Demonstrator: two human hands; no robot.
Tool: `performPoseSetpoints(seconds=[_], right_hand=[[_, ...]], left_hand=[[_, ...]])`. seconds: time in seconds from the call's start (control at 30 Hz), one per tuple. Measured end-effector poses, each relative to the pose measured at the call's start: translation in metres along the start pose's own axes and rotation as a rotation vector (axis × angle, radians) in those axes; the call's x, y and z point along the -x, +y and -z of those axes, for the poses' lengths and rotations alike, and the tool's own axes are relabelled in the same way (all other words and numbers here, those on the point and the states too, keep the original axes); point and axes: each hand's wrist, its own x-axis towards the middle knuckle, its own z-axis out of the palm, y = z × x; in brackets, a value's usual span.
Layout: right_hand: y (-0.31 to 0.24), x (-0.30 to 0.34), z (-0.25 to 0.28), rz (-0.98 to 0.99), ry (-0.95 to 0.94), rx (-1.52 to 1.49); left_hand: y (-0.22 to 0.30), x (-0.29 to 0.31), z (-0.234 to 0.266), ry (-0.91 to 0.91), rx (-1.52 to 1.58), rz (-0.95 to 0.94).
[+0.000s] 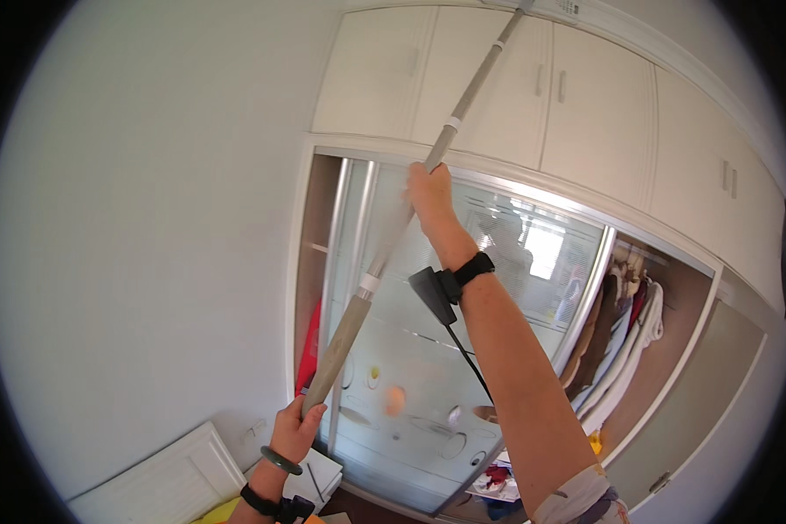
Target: The person wipes the top exterior and interior frame of a white closet using a long-handled cleaning tool.
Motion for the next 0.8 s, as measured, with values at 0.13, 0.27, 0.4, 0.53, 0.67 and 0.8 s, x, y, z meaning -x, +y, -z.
performPoseSetpoints(seconds=[0.13, 0.27, 0.4, 0.53, 0.67, 0.8], right_hand=[[0.009, -0.008, -0.012, 0.021, 0.035, -0.016], [0.019, -0.011, -0.007, 0.034, 0.052, 0.008], [0.036, -0.017, 0.029, 0.001, 0.064, 0.068], [0.057, -0.027, 0.056, 0.044, 0.026, 0.200], [0.070, -0.043, 0.097, 0.084, -0.178, 0.196], [0.064, -0.077, 0.176, 0.027, -0.229, 0.251]], left_hand=[[-0.009, -0.011, 0.011, -0.017, 0.008, 0.045], [-0.013, -0.014, -0.001, -0.009, -0.077, -0.033], [-0.006, -0.008, -0.038, -0.100, -0.025, 0.068], [-0.006, 0.013, -0.071, -0.136, -0.091, 0.085], [0.007, 0.027, -0.105, -0.135, 0.045, 0.120], [0.028, 0.050, -0.147, -0.155, 0.128, 0.067]])
